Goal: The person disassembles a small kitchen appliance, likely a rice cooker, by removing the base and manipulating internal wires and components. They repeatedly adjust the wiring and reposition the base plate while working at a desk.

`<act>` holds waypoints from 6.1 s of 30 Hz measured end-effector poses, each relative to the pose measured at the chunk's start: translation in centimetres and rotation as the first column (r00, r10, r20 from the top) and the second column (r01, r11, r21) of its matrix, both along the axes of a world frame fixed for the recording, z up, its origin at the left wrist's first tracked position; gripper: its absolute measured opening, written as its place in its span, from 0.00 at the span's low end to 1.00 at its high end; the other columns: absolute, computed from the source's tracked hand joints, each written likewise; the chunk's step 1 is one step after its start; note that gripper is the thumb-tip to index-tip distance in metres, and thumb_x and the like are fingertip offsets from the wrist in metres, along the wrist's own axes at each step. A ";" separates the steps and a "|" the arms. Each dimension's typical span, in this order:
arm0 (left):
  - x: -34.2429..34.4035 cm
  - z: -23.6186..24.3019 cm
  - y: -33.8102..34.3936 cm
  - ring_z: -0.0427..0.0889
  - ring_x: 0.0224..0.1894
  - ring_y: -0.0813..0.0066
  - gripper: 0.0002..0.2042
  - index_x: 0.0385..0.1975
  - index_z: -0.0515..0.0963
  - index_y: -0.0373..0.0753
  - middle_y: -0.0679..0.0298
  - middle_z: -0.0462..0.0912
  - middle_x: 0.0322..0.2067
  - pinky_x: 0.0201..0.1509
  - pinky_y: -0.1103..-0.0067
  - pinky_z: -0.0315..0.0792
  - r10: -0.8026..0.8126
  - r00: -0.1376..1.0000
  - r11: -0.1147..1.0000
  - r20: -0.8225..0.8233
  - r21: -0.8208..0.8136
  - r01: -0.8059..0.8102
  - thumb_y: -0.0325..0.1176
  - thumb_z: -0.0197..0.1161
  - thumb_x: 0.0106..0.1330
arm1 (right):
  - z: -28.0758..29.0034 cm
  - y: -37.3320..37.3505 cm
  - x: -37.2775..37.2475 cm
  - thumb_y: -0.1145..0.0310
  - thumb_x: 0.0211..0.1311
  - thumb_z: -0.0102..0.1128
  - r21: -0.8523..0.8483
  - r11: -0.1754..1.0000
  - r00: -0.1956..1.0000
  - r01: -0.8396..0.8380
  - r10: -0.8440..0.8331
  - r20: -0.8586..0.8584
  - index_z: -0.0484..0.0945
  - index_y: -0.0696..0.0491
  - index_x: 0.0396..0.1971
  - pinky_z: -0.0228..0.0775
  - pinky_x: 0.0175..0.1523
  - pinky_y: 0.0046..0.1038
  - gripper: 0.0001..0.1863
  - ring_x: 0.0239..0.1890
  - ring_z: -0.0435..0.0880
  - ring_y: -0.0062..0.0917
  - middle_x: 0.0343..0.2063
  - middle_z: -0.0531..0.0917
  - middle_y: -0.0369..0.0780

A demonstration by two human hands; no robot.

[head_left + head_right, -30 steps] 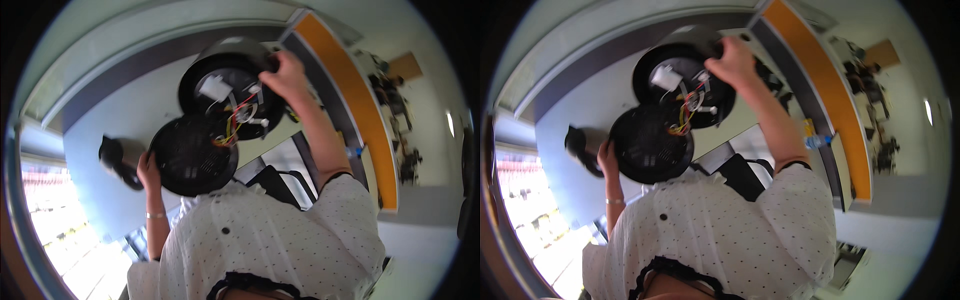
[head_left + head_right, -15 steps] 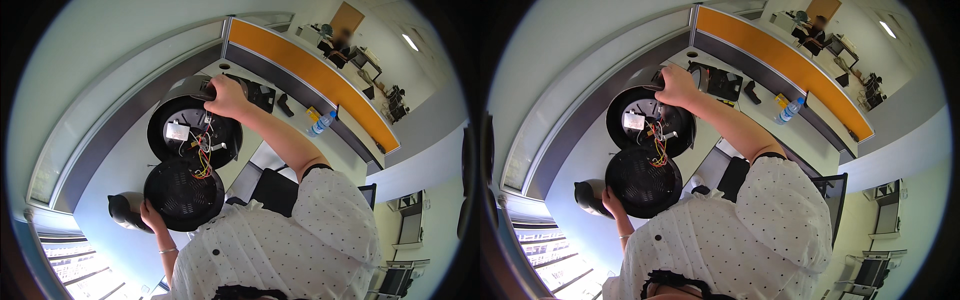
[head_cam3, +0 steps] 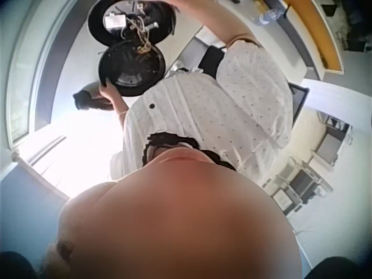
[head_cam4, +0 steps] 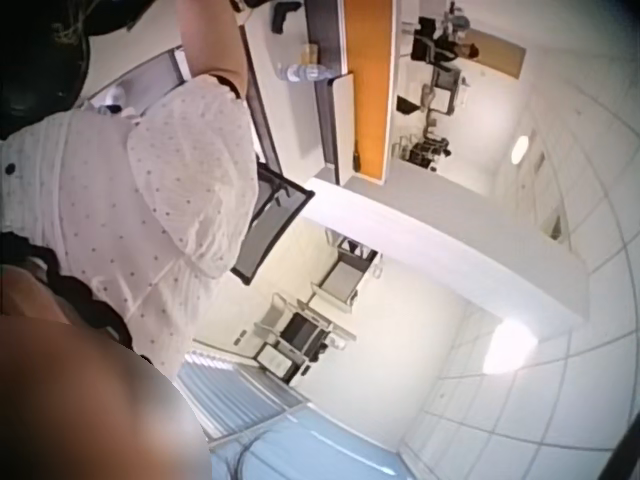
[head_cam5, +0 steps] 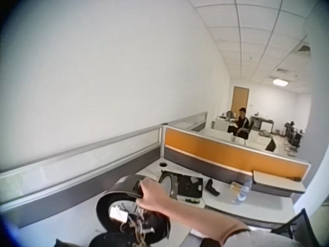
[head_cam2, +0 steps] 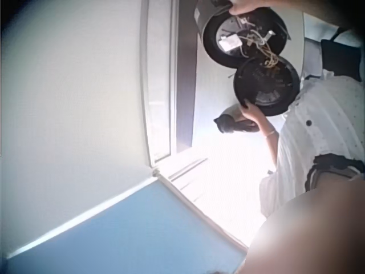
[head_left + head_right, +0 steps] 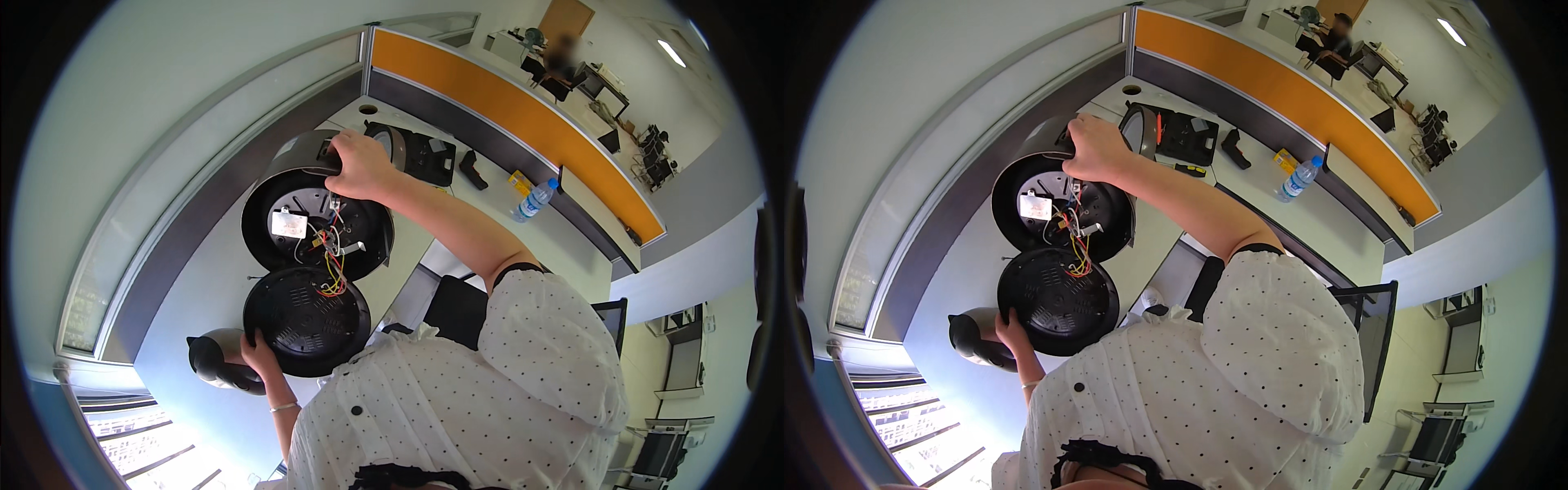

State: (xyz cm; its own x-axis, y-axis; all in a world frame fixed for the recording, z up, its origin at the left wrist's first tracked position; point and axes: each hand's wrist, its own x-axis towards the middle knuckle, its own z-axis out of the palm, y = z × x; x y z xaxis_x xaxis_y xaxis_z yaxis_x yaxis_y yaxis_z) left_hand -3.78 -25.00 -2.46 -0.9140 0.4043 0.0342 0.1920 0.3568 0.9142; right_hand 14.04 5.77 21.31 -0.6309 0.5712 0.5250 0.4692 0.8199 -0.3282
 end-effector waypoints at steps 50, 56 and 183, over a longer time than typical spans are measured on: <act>9.8 11.4 16.1 0.79 0.23 0.75 0.16 0.34 0.80 0.35 0.61 0.79 0.22 0.27 0.81 0.72 -0.508 0.810 0.807 -0.292 0.166 0.566 0.34 0.72 0.46 | -3.7 1.1 -0.6 0.68 0.33 0.63 0.112 0.987 0.991 -0.117 0.123 -0.050 0.74 0.57 0.28 0.71 0.39 0.35 0.17 0.34 0.78 0.38 0.30 0.76 0.42; 10.1 10.9 17.2 0.79 0.23 0.66 0.16 0.28 0.80 0.37 0.61 0.79 0.20 0.27 0.76 0.71 -0.482 0.837 0.841 -0.259 0.128 0.525 0.41 0.71 0.44 | -4.2 1.5 -0.5 0.67 0.32 0.64 0.148 0.979 0.989 -0.138 0.144 -0.027 0.74 0.56 0.29 0.72 0.37 0.36 0.18 0.33 0.78 0.39 0.30 0.76 0.42; 5.2 -0.8 6.5 0.63 0.58 0.49 0.33 0.57 0.65 0.39 0.51 0.67 0.54 0.60 0.63 0.60 -0.008 0.957 0.844 -0.289 -0.516 -0.149 0.43 0.67 0.51 | -7.9 5.5 2.4 0.66 0.34 0.64 0.161 0.985 0.998 -0.059 0.053 0.039 0.73 0.54 0.31 0.73 0.36 0.38 0.19 0.32 0.78 0.39 0.32 0.75 0.41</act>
